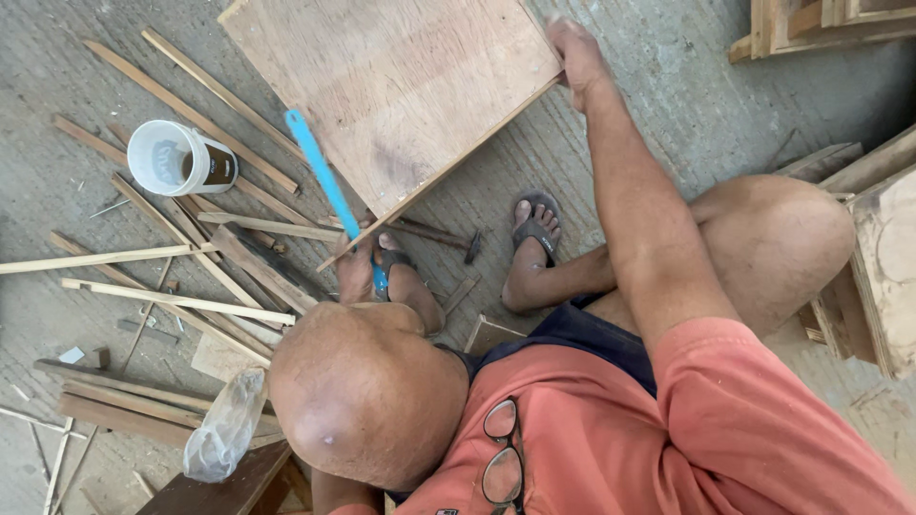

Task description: The person sits on the floor of a woodworking workshop and assembles a small wooden drawer. They fit thin wooden strips along the edges of a plywood drawer box, hammer nails to secure the strips, press the joints together by hand, and reposition the drawer to work on different sides.

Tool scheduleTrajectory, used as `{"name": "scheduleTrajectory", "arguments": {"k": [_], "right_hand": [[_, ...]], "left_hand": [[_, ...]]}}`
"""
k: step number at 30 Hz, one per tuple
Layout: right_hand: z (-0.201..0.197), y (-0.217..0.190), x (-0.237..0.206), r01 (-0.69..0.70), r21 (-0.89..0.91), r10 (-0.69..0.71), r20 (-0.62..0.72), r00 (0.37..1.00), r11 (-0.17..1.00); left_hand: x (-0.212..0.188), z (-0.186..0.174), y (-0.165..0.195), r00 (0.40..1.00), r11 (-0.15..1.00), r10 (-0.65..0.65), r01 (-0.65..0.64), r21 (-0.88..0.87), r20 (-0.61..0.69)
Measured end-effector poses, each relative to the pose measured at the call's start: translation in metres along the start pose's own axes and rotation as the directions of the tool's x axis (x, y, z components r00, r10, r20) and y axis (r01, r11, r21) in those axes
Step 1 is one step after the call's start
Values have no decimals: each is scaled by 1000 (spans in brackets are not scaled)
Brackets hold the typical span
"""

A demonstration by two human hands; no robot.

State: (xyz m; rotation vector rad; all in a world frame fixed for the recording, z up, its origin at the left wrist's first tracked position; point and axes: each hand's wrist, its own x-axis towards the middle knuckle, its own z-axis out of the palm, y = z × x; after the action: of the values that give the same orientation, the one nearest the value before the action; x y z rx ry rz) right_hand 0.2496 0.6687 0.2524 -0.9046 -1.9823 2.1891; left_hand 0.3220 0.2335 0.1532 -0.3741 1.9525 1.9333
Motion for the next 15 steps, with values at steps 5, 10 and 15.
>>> {"name": "scheduleTrajectory", "arguments": {"k": [5,10,15], "right_hand": [[-13,44,-8,-83,197,41,208,977,977],[1,67,-4,-78,111,46,268,962,991],[8,66,-4,-77,13,74,175,982,997]], "left_hand": [[-1,-2,-12,999,999,-39,39,-4,-22],[20,9,-27,1000,1000,-2,2,-26,-16],[33,19,-15,999,997,-21,19,-77,-29]]}}
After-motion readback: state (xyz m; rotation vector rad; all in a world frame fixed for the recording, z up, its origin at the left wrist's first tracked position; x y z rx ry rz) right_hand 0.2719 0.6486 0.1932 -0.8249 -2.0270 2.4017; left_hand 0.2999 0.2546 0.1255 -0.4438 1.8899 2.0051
